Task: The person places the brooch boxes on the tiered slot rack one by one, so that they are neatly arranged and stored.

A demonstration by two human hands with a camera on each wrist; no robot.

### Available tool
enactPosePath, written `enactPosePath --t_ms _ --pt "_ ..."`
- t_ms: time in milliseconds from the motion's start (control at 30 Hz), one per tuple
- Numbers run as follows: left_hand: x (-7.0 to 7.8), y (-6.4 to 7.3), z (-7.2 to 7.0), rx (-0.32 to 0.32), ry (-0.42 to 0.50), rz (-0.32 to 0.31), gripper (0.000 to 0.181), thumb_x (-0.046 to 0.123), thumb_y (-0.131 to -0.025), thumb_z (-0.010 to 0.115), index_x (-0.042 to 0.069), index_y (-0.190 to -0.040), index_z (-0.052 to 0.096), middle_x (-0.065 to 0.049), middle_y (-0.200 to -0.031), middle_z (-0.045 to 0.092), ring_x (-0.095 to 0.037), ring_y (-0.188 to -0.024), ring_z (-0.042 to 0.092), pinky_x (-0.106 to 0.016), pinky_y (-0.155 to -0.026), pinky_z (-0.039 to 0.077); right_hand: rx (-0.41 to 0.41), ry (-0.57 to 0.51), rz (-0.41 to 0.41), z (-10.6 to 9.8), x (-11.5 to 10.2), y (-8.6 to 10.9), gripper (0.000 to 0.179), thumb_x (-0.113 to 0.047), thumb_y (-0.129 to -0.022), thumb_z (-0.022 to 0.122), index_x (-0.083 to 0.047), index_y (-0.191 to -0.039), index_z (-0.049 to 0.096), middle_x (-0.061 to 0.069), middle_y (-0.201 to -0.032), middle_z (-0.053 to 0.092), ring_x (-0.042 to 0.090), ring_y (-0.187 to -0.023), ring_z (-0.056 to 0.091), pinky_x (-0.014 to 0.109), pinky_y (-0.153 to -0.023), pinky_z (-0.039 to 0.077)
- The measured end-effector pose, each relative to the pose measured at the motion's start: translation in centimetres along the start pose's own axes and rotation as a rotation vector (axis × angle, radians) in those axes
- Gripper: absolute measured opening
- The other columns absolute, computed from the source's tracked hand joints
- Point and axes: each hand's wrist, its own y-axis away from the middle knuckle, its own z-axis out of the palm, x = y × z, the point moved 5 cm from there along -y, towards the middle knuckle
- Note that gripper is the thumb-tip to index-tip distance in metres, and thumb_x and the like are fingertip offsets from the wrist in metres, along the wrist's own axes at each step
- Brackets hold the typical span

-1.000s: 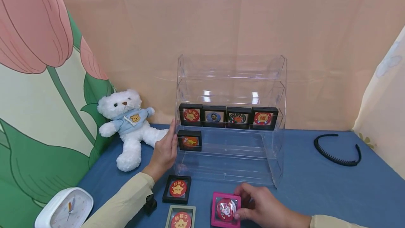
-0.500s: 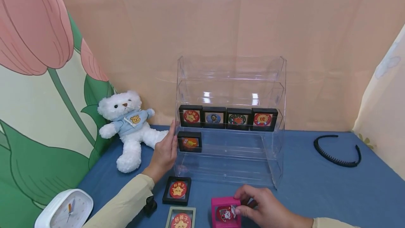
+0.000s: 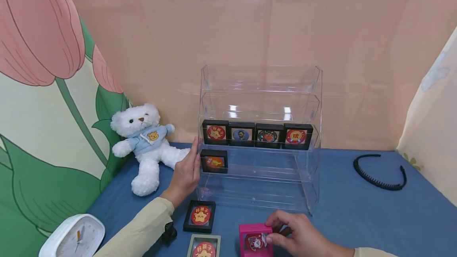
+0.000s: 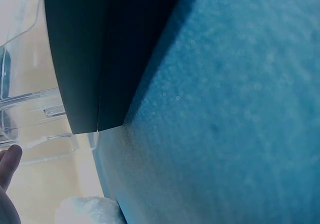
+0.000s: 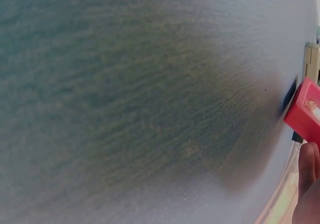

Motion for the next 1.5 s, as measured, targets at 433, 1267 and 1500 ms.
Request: enactPosePath --t_ms 433,1267,1500 --pt "0.1 0.0 0.0 -0.016 -0.001 -0.007 0.058 0.001 -0.095 0.047 -0.005 -0.147 0.022 -0.016 -0.144 0.04 -0.031 -0.117 0.052 -0.042 -0.086 0.048 0.096 0.125 -0.008 -1.3 -1.1 -1.2 0.013 -0.024 -0.09 0.065 -0.018 -0.1 0.057 -0.008 -0.091 0.065 0.008 -0.079 0.064 0.028 -0.062 0.056" --pt "0.0 0.3 0.2 0.0 0.007 -0.005 0.057 0.003 -0.096 0.047 -0.004 -0.147 0.023 -0.017 -0.142 0.041 -0.031 -0.113 0.055 -0.043 -0.085 0.049 0.435 0.477 -0.011 -7.1 -4.3 -8.0 0.024 -0.016 -0.081 0.076 -0.019 -0.096 0.057 -0.012 -0.088 0.063 0.006 -0.079 0.063 0.024 -0.067 0.055" --pt "0.0 0.2 0.1 0.006 0.012 -0.001 0.055 0.005 -0.097 0.045 -0.004 -0.147 0.024 -0.016 -0.143 0.04 -0.031 -0.11 0.057 -0.04 -0.083 0.05 0.501 0.506 -0.025 -7.6 -3.9 -8.9 0.024 -0.015 -0.081 0.075 -0.016 -0.098 0.058 -0.008 -0.088 0.064 0.008 -0.079 0.064 0.026 -0.067 0.056"
